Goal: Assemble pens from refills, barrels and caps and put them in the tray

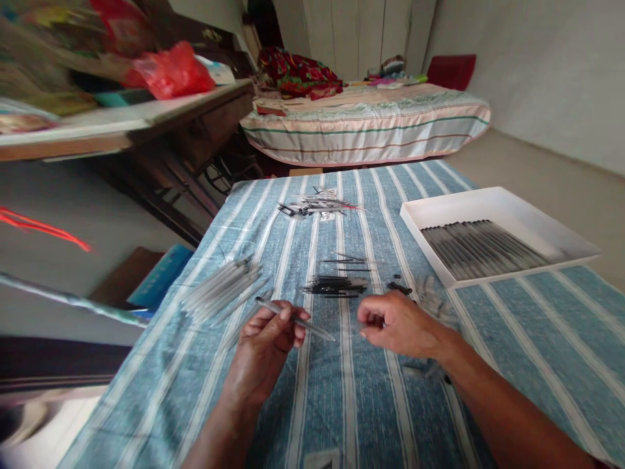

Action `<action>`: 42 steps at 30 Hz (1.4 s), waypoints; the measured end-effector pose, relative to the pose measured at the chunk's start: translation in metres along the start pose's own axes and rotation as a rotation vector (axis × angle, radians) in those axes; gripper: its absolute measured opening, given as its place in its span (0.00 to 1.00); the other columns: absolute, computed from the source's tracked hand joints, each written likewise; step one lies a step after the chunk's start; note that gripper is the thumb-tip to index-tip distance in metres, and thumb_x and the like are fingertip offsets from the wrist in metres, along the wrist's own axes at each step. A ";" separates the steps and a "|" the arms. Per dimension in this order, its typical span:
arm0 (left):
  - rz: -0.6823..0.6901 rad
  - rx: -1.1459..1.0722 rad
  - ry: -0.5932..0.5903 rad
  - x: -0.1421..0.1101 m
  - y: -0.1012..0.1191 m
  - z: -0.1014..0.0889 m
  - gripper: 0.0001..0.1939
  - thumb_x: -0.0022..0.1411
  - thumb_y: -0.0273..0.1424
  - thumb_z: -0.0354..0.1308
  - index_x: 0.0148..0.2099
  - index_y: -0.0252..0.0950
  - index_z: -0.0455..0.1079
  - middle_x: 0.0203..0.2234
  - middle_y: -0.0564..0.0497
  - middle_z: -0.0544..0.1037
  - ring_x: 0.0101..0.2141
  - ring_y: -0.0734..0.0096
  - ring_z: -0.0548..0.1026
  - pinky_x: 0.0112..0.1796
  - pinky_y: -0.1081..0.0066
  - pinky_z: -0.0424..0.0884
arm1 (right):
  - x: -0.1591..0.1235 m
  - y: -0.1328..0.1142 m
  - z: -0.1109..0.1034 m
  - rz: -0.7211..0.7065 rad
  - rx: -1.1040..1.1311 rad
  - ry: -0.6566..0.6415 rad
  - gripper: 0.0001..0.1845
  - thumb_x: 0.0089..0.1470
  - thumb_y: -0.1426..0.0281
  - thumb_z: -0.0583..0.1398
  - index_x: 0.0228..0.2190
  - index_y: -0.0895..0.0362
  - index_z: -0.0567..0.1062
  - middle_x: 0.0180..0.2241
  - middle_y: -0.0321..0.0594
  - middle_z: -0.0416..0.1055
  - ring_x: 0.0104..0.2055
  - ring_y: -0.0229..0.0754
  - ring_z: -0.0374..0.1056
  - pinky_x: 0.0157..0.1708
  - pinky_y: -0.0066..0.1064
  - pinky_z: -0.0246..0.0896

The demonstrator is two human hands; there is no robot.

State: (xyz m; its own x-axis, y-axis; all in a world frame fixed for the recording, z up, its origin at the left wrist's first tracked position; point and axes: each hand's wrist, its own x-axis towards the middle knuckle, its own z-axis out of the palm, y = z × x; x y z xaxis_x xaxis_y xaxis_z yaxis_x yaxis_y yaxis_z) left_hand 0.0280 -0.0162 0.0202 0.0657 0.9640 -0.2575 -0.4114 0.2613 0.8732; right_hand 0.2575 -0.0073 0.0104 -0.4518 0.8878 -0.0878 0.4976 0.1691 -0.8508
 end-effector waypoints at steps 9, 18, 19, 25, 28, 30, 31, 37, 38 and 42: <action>0.035 -0.021 -0.010 -0.001 -0.003 0.002 0.07 0.53 0.30 0.62 0.31 0.33 0.68 0.26 0.49 0.79 0.20 0.76 0.71 0.23 0.75 0.66 | -0.001 -0.015 0.026 0.020 0.168 -0.001 0.04 0.45 0.71 0.59 0.23 0.57 0.69 0.18 0.30 0.64 0.21 0.31 0.58 0.21 0.22 0.54; -0.002 -0.019 -0.013 -0.001 -0.007 0.005 0.09 0.50 0.30 0.64 0.31 0.33 0.68 0.26 0.49 0.80 0.20 0.75 0.72 0.24 0.74 0.67 | 0.002 -0.015 0.035 -0.021 0.219 0.076 0.05 0.47 0.71 0.59 0.22 0.57 0.67 0.18 0.29 0.61 0.21 0.31 0.56 0.22 0.23 0.53; -0.002 -0.020 -0.014 -0.001 -0.007 0.004 0.09 0.50 0.31 0.64 0.31 0.33 0.69 0.26 0.49 0.80 0.21 0.75 0.73 0.24 0.74 0.68 | 0.003 -0.014 0.036 -0.019 0.225 0.078 0.05 0.47 0.71 0.59 0.23 0.57 0.68 0.18 0.29 0.60 0.21 0.31 0.55 0.21 0.23 0.52; -0.008 0.034 0.013 0.001 -0.007 0.003 0.08 0.49 0.31 0.65 0.29 0.32 0.70 0.26 0.48 0.80 0.21 0.74 0.73 0.24 0.73 0.71 | 0.004 -0.011 0.040 -0.059 0.166 0.101 0.08 0.52 0.67 0.57 0.27 0.58 0.73 0.17 0.30 0.61 0.20 0.32 0.58 0.21 0.23 0.52; -0.022 0.067 0.037 0.001 -0.010 0.004 0.09 0.50 0.32 0.64 0.29 0.32 0.70 0.25 0.48 0.80 0.21 0.73 0.74 0.25 0.72 0.72 | 0.005 -0.010 0.042 -0.109 0.093 0.140 0.09 0.53 0.68 0.57 0.25 0.58 0.73 0.16 0.31 0.62 0.20 0.33 0.59 0.21 0.23 0.53; -0.038 0.077 0.054 0.002 -0.012 0.005 0.09 0.50 0.32 0.64 0.29 0.32 0.69 0.26 0.48 0.80 0.21 0.73 0.74 0.25 0.71 0.73 | 0.005 -0.009 0.044 -0.135 0.055 0.170 0.10 0.53 0.68 0.57 0.24 0.57 0.73 0.16 0.31 0.63 0.20 0.33 0.59 0.22 0.23 0.52; -0.042 0.079 0.062 0.002 -0.012 0.006 0.09 0.49 0.32 0.64 0.29 0.32 0.69 0.26 0.48 0.80 0.20 0.73 0.74 0.25 0.71 0.73 | 0.006 -0.009 0.045 -0.144 0.043 0.187 0.10 0.53 0.68 0.56 0.23 0.57 0.73 0.16 0.32 0.63 0.20 0.33 0.59 0.22 0.23 0.52; -0.055 0.121 0.116 0.003 -0.008 0.007 0.12 0.45 0.33 0.67 0.29 0.33 0.69 0.25 0.49 0.80 0.20 0.72 0.74 0.24 0.71 0.72 | 0.012 -0.007 0.052 -0.139 0.048 0.185 0.11 0.52 0.67 0.57 0.21 0.57 0.72 0.17 0.32 0.63 0.21 0.34 0.60 0.22 0.25 0.54; -0.067 0.147 0.114 0.004 -0.007 0.007 0.11 0.45 0.33 0.67 0.28 0.33 0.70 0.24 0.50 0.80 0.20 0.72 0.73 0.24 0.72 0.72 | 0.014 -0.008 0.052 -0.121 0.046 0.168 0.11 0.51 0.67 0.58 0.20 0.56 0.71 0.16 0.32 0.63 0.21 0.34 0.59 0.22 0.25 0.54; -0.053 0.175 0.109 0.007 -0.005 0.007 0.12 0.45 0.35 0.67 0.28 0.32 0.72 0.22 0.50 0.79 0.20 0.73 0.72 0.25 0.73 0.70 | 0.017 -0.013 0.050 -0.117 -0.038 0.140 0.14 0.55 0.64 0.55 0.20 0.54 0.70 0.18 0.32 0.66 0.22 0.36 0.61 0.22 0.27 0.56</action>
State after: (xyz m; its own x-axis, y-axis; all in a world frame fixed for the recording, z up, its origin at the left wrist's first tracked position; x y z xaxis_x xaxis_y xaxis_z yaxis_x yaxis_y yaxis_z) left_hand 0.0365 -0.0105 0.0171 -0.0193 0.9405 -0.3394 -0.2455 0.3246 0.9134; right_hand 0.2062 -0.0154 -0.0056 -0.4023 0.9115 0.0861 0.4767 0.2888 -0.8302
